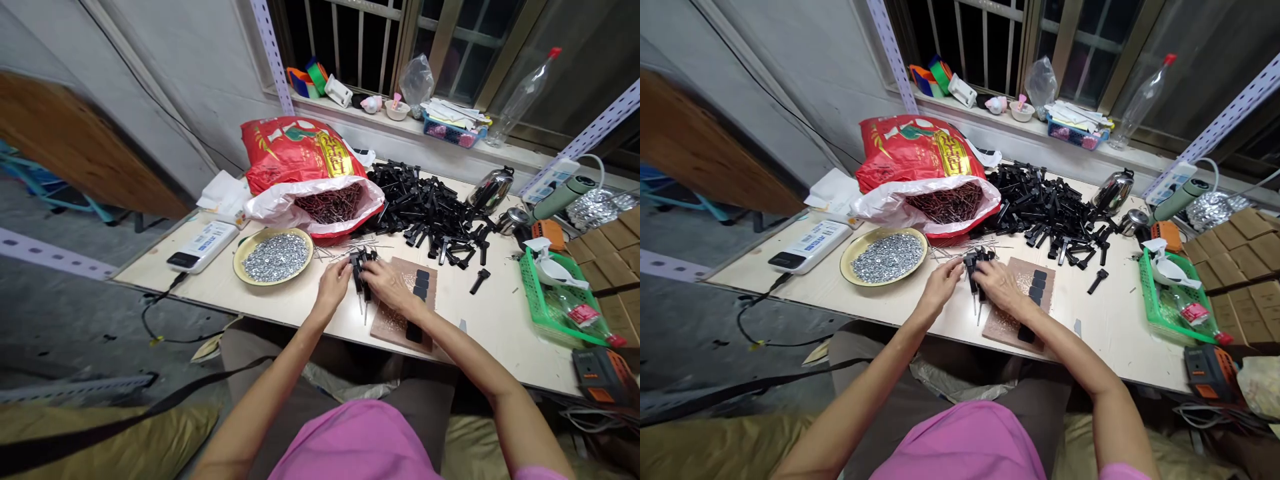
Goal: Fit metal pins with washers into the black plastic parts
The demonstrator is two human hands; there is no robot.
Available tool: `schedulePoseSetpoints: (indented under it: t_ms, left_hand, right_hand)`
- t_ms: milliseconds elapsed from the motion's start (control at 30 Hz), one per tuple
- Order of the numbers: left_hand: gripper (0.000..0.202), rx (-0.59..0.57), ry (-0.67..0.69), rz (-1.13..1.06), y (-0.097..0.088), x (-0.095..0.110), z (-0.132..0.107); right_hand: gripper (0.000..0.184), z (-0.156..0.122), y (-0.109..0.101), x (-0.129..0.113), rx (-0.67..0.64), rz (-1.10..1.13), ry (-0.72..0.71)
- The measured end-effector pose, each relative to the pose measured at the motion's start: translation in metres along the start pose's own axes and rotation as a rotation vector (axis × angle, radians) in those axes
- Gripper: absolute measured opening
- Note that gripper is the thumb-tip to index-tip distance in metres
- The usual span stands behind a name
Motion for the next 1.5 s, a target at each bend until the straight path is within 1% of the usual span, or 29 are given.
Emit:
schedulePoseSetpoints:
  t_ms: [67, 100, 167, 233, 267, 333, 400, 467, 533, 600, 700, 800, 933, 1033, 1100, 1133, 1200, 1267, 1300, 1367, 1433, 1467, 1500]
  left_hand:
    - [0.022, 0.094, 0.138, 0.188, -0.022, 0.013, -0.004]
    - [0.023, 0.145, 0.195, 0.282, -0.034, 0.018, -0.006]
    - [0.024, 0.261, 0.269, 0.472, -0.061, 0.026, -0.007]
    - [0.023, 0.335, 0.269, 0.666, -0.084, 0.03, -0.003]
    - [0.023, 0.345, 0.245, 0.754, -0.092, 0.03, 0.001]
    - [0.023, 0.32, 0.167, 0.906, -0.103, 0.028, 0.012]
    - [0.025, 0.27, 0.081, 1.02, -0.106, 0.025, 0.024]
    - [0.026, 0.205, 0.017, 1.088, -0.104, 0.022, 0.036]
    - [0.027, 0.128, -0.008, 1.116, -0.1, 0.018, 0.045]
    - [0.026, 0.064, -0.008, 1.135, -0.097, 0.015, 0.052]
    - [0.024, 0.029, 0.005, 1.164, -0.097, 0.01, 0.058]
    - [0.024, 0.024, 0.029, 1.17, -0.101, 0.007, 0.061]
    - [0.02, 0.027, 0.051, 1.109, -0.104, 0.004, 0.063]
    - [0.018, 0.038, 0.066, 1.079, -0.107, 0.002, 0.064]
    - [0.017, 0.064, 0.085, 1.057, -0.11, 0.002, 0.064]
    - [0.016, 0.096, 0.099, 1.027, -0.113, 0.003, 0.064]
    - [0.015, 0.201, 0.138, 0.927, -0.12, 0.008, 0.061]
    - [0.014, 0.305, 0.186, 0.8, -0.124, 0.014, 0.052]
    - [0.013, 0.334, 0.21, 0.74, -0.123, 0.016, 0.045]
    - [0.012, 0.349, 0.265, 0.614, -0.114, 0.02, 0.03]
    - [0.011, 0.354, 0.3, 0.441, -0.1, 0.022, 0.015]
    - [0.009, 0.357, 0.287, 0.327, -0.093, 0.022, 0.009]
    - [0.009, 0.357, 0.242, 0.19, -0.086, 0.02, 0.005]
  right_hand:
    - [0.02, -0.009, 0.0, -0.011, -0.17, -0.155, -0.286]
    - [0.017, -0.013, 0.001, -0.014, -0.222, -0.222, -0.382]
    - [0.014, -0.016, 0.003, -0.017, -0.26, -0.326, -0.516]
    - [0.013, -0.015, 0.007, -0.018, -0.254, -0.389, -0.617]
    - [0.013, -0.013, 0.011, -0.018, -0.248, -0.405, -0.664]
    - [0.012, -0.009, 0.017, -0.019, -0.241, -0.406, -0.754]
    - [0.013, -0.005, 0.02, -0.019, -0.222, -0.376, -0.829]
    - [0.016, -0.002, 0.018, -0.02, -0.153, -0.328, -0.861]
    - [0.021, 0.0, 0.01, -0.021, -0.036, -0.267, -0.823]
    - [0.024, 0.002, -0.001, -0.022, 0.093, -0.181, -0.723]
    - [0.026, 0.003, -0.018, -0.02, 0.243, -0.015, -0.548]
    - [0.026, 0.008, -0.031, -0.015, 0.317, 0.138, -0.392]
    - [0.026, 0.018, -0.041, -0.008, 0.383, 0.323, -0.193]
    - [0.021, 0.024, -0.042, -0.004, 0.412, 0.438, -0.078]
    - [0.02, 0.027, -0.041, -0.003, 0.408, 0.482, -0.025]
    - [0.02, 0.028, -0.04, -0.003, 0.4, 0.493, -0.002]
    - [0.021, 0.033, -0.037, -0.003, 0.365, 0.495, 0.043]
    - [0.021, 0.042, -0.03, -0.005, 0.305, 0.507, 0.076]
    - [0.021, 0.048, -0.026, -0.006, 0.276, 0.524, 0.089]
    - [0.021, 0.062, -0.017, -0.009, 0.248, 0.571, 0.11]
    - [0.022, 0.074, -0.012, -0.011, 0.268, 0.594, 0.138]
    - [0.021, 0.079, -0.011, -0.012, 0.289, 0.593, 0.151]
    - [0.021, 0.082, -0.012, -0.013, 0.312, 0.587, 0.156]
Point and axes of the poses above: each hand's wrist, its own z-axis towards the middle knuckle, its own y-axis out of the palm, x = y × z, the point moved 5 cm from there along z, towards the middle knuckle, and after that the axes turned 5 degrees about -z, right-handed, at the moved point
